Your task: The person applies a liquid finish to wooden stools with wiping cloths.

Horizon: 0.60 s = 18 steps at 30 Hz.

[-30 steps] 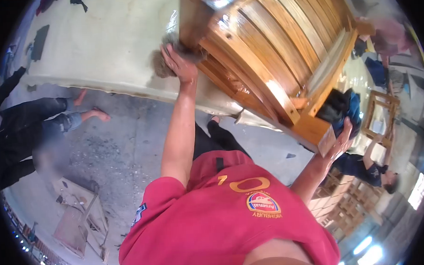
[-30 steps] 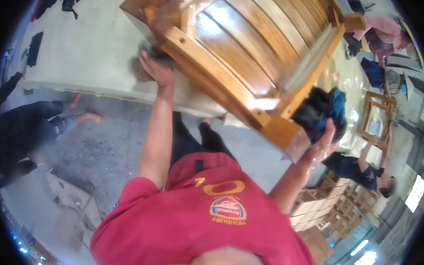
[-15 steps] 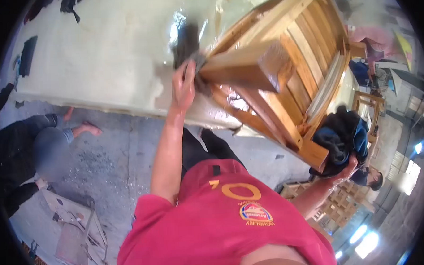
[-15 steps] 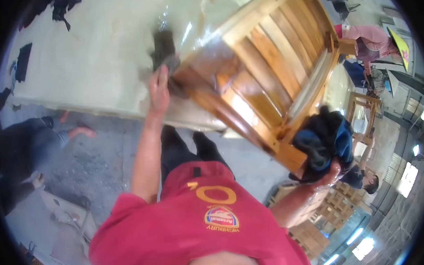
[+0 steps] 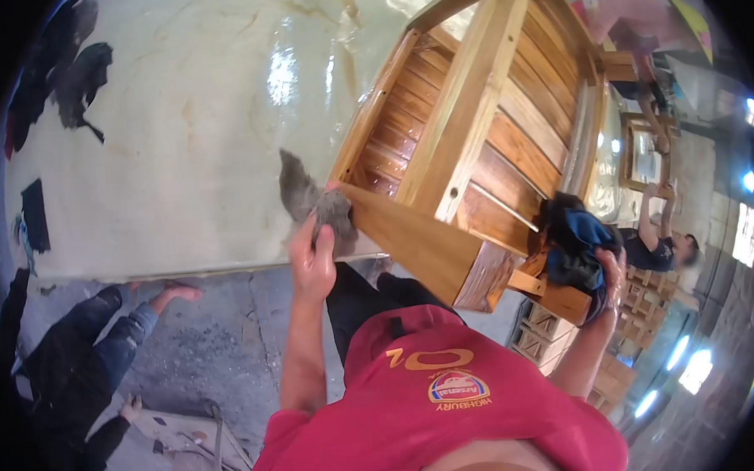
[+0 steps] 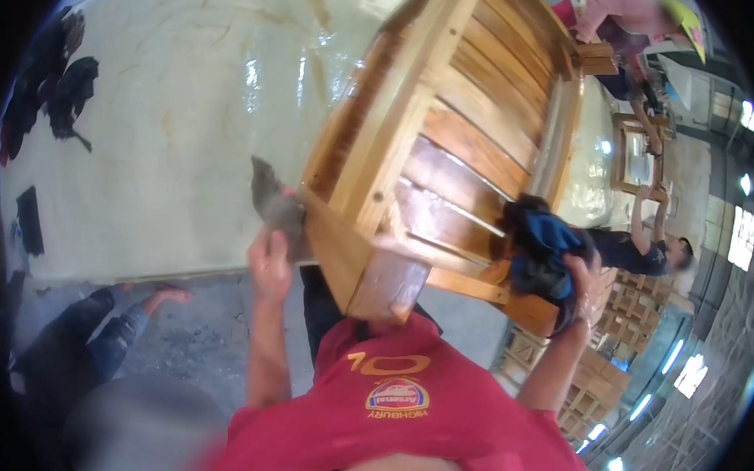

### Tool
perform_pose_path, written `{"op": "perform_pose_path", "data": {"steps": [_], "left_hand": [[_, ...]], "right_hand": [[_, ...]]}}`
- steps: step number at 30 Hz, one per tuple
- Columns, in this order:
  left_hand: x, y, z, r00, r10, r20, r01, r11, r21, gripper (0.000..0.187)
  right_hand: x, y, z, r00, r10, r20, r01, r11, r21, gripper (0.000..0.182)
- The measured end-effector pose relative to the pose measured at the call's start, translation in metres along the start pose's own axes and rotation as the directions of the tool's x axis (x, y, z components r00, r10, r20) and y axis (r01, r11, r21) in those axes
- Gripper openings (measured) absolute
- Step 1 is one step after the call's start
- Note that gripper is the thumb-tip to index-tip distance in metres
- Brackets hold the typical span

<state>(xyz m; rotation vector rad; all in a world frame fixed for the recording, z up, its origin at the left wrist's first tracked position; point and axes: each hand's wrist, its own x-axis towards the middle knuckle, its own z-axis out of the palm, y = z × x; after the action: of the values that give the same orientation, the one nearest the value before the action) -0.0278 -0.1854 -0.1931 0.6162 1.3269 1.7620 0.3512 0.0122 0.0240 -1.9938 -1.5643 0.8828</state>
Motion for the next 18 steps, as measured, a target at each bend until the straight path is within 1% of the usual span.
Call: {"op": "perform_pose_path", "data": {"steps": [1,2,3,4,5,6,7,8,9,10,11,12,14,15,16,17,18], "left_hand": [[0.013,0.041,0.005,0.983,0.152,0.100,-0.147,0.988,-0.053,0.049],[0.026,0.058,0.012,0.913,0.280,0.297,-0.261,0.960,-0.102,0.055],[0.052,0.074,0.021,0.844,0.329,0.424,-0.324,0.942,-0.087,0.058],[0.079,0.089,0.031,0.754,0.370,0.542,-0.386,0.918,-0.091,0.061],[0.112,0.099,0.047,0.716,0.330,0.615,-0.407,0.913,-0.017,0.060],[0.148,0.086,0.066,0.691,0.370,0.620,-0.497,0.867,0.036,0.056],[0.183,0.071,0.090,0.716,0.401,0.571,-0.499,0.867,0.016,0.056],[0.226,0.059,0.117,0.684,0.487,0.544,-0.621,0.779,0.084,0.054],[0.267,0.061,0.145,0.703,0.487,0.518,-0.653,0.730,0.199,0.055],[0.316,0.061,0.172,0.785,0.356,0.506,-0.525,0.816,0.241,0.058],[0.354,0.052,0.190,0.811,0.312,0.495,-0.479,0.840,0.257,0.061],[0.393,0.042,0.208,0.835,0.266,0.481,-0.431,0.860,0.272,0.065],[0.409,0.067,0.238,0.884,0.135,0.447,-0.264,0.934,0.241,0.067],[0.419,0.058,0.239,0.868,0.148,0.474,-0.330,0.885,0.329,0.067],[0.429,0.049,0.235,0.850,0.155,0.504,-0.395,0.820,0.413,0.067],[0.416,0.040,0.213,0.782,0.238,0.576,-0.506,0.782,0.363,0.065],[0.355,0.079,0.197,0.808,0.039,0.588,-0.293,0.892,0.344,0.057]], "right_hand": [[0.010,0.014,0.000,1.000,0.017,0.021,-0.019,0.995,0.094,0.061],[0.020,0.028,0.000,0.999,0.034,0.043,-0.041,0.982,0.187,0.063],[0.026,0.042,-0.007,0.995,0.069,0.073,-0.085,0.967,0.239,0.063],[0.031,0.048,-0.008,0.991,0.089,0.102,-0.117,0.946,0.302,0.063],[0.025,0.039,0.001,0.993,0.018,0.118,-0.050,0.961,0.271,0.063],[0.011,0.023,0.014,0.991,-0.055,0.124,0.023,0.970,0.243,0.062],[-0.001,0.008,0.026,0.993,-0.074,0.090,0.046,0.960,0.277,0.062],[-0.011,0.005,0.028,0.993,-0.048,0.105,0.018,0.961,0.275,0.063],[-0.008,0.001,0.029,0.991,-0.042,0.128,0.006,0.963,0.268,0.064],[-0.004,-0.004,0.033,0.987,-0.040,0.154,-0.002,0.965,0.262,0.065],[-0.005,-0.012,0.039,0.976,-0.088,0.199,0.022,0.950,0.313,0.063],[-0.011,-0.018,0.053,0.994,-0.057,0.089,0.022,0.934,0.357,0.056],[-0.016,-0.042,0.063,0.978,-0.129,0.163,0.060,0.925,0.374,0.047],[-0.019,-0.046,0.067,0.981,-0.124,0.149,0.069,0.942,0.327,0.043],[-0.023,-0.051,0.073,0.982,-0.151,0.113,0.110,0.945,0.309,0.042],[-0.021,-0.043,0.073,0.975,-0.150,0.162,0.086,0.934,0.348,0.042],[-0.018,-0.032,0.067,0.965,-0.162,0.205,0.072,0.918,0.389,0.042]]}}
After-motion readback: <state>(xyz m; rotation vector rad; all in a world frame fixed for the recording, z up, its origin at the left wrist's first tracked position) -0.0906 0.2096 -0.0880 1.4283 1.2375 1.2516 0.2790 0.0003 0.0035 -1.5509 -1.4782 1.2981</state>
